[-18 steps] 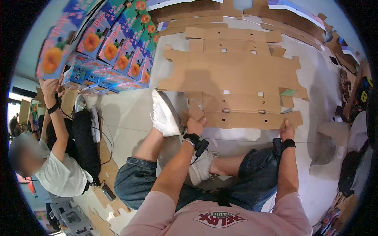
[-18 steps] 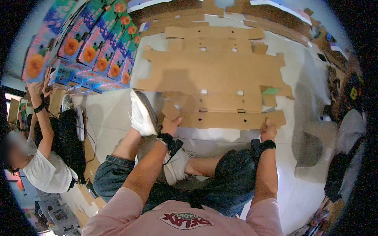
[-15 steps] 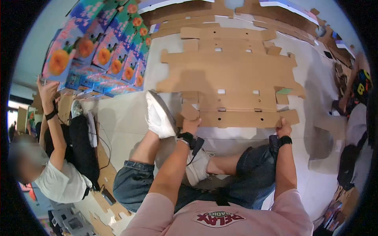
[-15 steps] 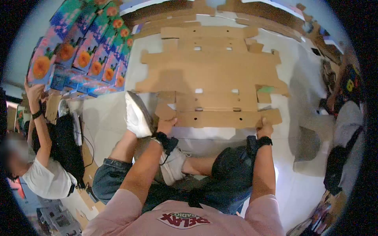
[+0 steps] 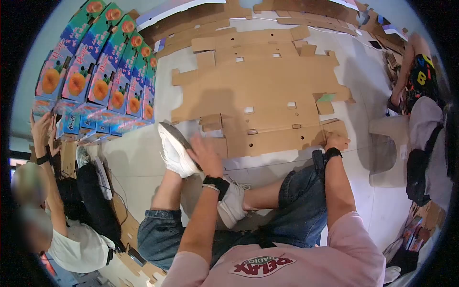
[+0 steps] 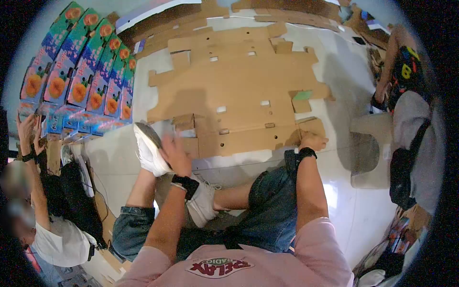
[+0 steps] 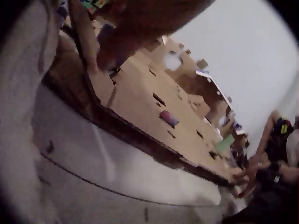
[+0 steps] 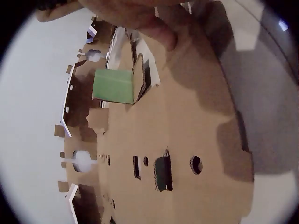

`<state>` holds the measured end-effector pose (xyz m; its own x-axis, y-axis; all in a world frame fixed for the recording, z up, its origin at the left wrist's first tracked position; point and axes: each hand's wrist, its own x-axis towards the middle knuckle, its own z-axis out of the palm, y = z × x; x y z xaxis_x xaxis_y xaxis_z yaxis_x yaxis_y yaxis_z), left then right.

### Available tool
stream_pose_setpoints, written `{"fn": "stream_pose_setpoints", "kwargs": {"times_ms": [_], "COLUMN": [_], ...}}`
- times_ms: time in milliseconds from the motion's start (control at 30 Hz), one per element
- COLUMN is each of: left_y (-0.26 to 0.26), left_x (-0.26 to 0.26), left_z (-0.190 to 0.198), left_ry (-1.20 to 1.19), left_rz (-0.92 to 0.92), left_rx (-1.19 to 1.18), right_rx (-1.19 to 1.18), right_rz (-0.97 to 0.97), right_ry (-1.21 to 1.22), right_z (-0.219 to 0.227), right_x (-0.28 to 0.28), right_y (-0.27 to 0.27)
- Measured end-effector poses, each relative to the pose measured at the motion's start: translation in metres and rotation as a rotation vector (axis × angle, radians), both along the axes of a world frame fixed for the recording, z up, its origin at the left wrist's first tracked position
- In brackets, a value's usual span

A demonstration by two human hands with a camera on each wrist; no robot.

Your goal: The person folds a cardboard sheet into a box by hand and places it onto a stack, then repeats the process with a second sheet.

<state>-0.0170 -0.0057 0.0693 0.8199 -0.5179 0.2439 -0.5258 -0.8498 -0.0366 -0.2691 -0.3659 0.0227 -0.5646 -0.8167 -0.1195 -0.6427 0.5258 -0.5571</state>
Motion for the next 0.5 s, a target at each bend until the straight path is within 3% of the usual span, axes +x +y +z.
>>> {"fn": "stream_pose_setpoints", "kwargs": {"times_ms": [33,100,167,233,367,433,467,500], "left_y": [-0.001,-0.003,-0.007,-0.011,-0.017,-0.018,-0.019,-0.019], "left_x": [0.002,0.004,0.006,0.009,0.016,0.016,0.015,0.015], "left_z": [0.001,0.007,0.003,-0.002,-0.002,-0.003,-0.005,-0.006], "left_ry": [-0.002,0.585,0.597,0.617,0.653,0.677,0.655,0.630], "left_rz": [-0.003,-0.171,-0.148,-0.125,-0.093,-0.087,-0.078,-0.069], "left_rx": [-0.003,0.263,0.231,0.204,0.142,0.093,0.073,0.053], "right_rx": [-0.009,-0.030,-0.058,-0.357,-0.374,-0.603,-0.603,-0.654], "right_rz": [-0.018,-0.016,-0.011,0.146,0.207,0.225,0.225,0.291], "right_ry": [0.008,-0.012,-0.030,-0.459,-0.264,0.340,0.342,-0.069], "right_z": [0.003,-0.006,-0.021,-0.028,0.004,0.006,-0.008,-0.030], "right_x": [0.002,0.000,-0.008,-0.016,-0.007,-0.003,-0.009,-0.018], "right_y": [-0.001,-0.007,-0.016,-0.015,-0.006,-0.005,-0.014,-0.028]}}
